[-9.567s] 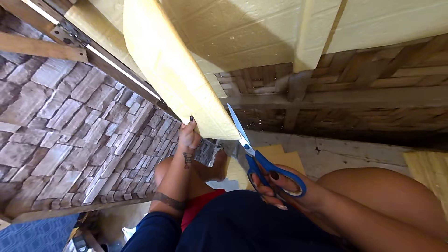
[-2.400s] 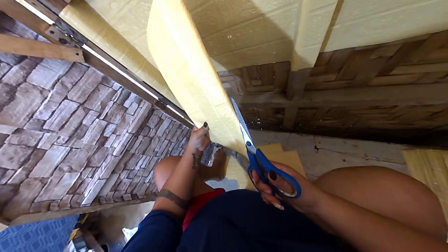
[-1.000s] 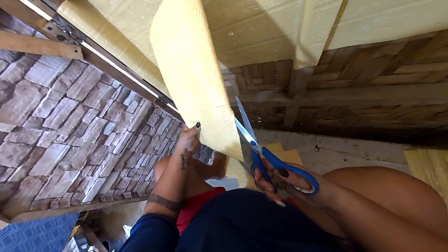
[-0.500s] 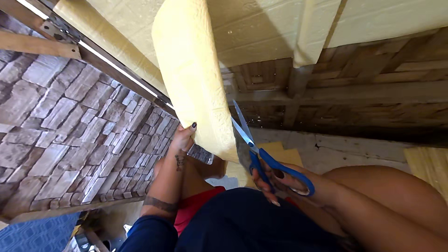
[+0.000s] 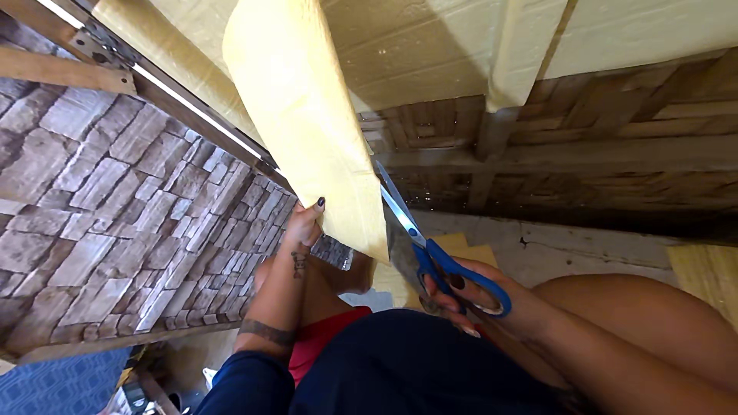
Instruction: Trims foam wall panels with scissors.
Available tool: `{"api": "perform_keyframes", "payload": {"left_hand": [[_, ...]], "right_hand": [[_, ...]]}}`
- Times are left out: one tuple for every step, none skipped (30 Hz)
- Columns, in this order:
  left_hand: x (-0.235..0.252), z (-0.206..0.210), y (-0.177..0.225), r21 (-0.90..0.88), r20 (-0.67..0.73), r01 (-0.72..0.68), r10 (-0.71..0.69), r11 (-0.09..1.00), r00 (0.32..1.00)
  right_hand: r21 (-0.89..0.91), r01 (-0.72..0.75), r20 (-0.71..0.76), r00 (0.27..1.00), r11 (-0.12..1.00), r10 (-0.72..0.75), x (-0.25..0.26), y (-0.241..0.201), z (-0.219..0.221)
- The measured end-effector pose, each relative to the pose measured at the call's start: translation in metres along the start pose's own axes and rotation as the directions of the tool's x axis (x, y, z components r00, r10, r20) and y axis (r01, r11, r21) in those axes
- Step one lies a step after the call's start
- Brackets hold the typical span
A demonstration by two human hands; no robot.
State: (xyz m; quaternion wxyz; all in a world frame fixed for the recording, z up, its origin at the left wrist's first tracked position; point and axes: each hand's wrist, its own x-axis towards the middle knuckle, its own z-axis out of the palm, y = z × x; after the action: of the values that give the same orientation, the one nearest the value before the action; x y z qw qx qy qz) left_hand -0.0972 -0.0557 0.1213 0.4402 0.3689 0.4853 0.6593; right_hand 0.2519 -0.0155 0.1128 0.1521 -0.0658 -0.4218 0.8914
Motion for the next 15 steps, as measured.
{"api": "perform_keyframes", "payload": {"left_hand": [[0.0,0.0,-0.0001,-0.003,-0.006,0.002,-0.002,1.0,1.0],[-0.0003,0.0002,-0.0002,-0.007,-0.011,0.003,-0.003,1.0,1.0],[-0.0006,0.0004,-0.0008,-0.01,-0.013,0.003,-0.003,1.0,1.0],[-0.001,0.0007,-0.0015,-0.011,-0.015,0.002,-0.002,1.0,1.0],[-0.0015,0.0009,-0.0024,-0.009,-0.013,0.002,-0.002,1.0,1.0],[-0.0017,0.001,-0.0033,-0.012,-0.006,-0.001,0.0,1.0,1.0],[-0.0015,0.0009,-0.0044,-0.02,0.004,-0.005,0.005,1.0,1.0],[-0.0013,0.0012,-0.0052,-0.023,0.01,-0.009,0.009,1.0,1.0],[-0.0014,0.0019,-0.0055,-0.025,0.007,-0.01,0.01,1.0,1.0],[-0.0016,0.0025,-0.0057,-0.025,0.002,-0.007,0.007,1.0,1.0],[-0.0016,0.0028,-0.0059,-0.026,-0.006,-0.003,0.003,1.0,1.0],[-0.0017,0.0031,-0.0061,-0.022,-0.009,0.0,0.0,1.0,1.0],[-0.0016,0.0034,-0.0062,-0.019,-0.011,0.001,-0.001,1.0,1.0],[-0.0014,0.0038,-0.0063,-0.013,-0.015,0.001,-0.001,1.0,1.0],[-0.0013,0.0037,-0.0066,-0.011,-0.016,0.0,0.0,1.0,1.0]], "right_hand": [[0.006,-0.007,-0.012,1.0,1.0,0.007,0.0002,-0.0004,0.0001],[0.014,-0.011,-0.021,1.0,1.0,0.011,0.0006,-0.0006,0.0003],[0.019,-0.012,-0.026,1.0,1.0,0.013,0.0011,-0.0004,0.0008],[0.019,-0.012,-0.027,1.0,1.0,0.013,0.0014,0.0,0.0013],[0.016,-0.011,-0.029,0.999,1.0,0.011,0.0015,0.0004,0.0019],[0.017,-0.008,-0.033,0.999,1.0,0.009,0.0015,0.0007,0.0027],[0.017,-0.008,-0.036,0.999,1.0,0.008,0.0015,0.0007,0.0032],[0.016,-0.008,-0.04,0.999,1.0,0.009,0.0016,0.0006,0.0037],[0.011,-0.011,-0.046,0.999,1.0,0.011,0.0017,0.0005,0.0041],[0.006,-0.015,-0.052,0.999,1.0,0.015,0.002,0.0004,0.0045],[0.002,-0.02,-0.058,0.998,1.0,0.02,0.0021,0.0001,0.0052],[-0.004,-0.025,-0.064,0.998,1.0,0.025,0.002,-0.0003,0.0061],[-0.012,-0.03,-0.071,0.997,0.999,0.029,0.002,-0.0007,0.0071],[-0.02,-0.035,-0.079,0.996,0.999,0.033,0.0021,-0.0011,0.0079],[-0.023,-0.035,-0.087,0.996,0.999,0.033,0.0023,-0.001,0.0084]]}}
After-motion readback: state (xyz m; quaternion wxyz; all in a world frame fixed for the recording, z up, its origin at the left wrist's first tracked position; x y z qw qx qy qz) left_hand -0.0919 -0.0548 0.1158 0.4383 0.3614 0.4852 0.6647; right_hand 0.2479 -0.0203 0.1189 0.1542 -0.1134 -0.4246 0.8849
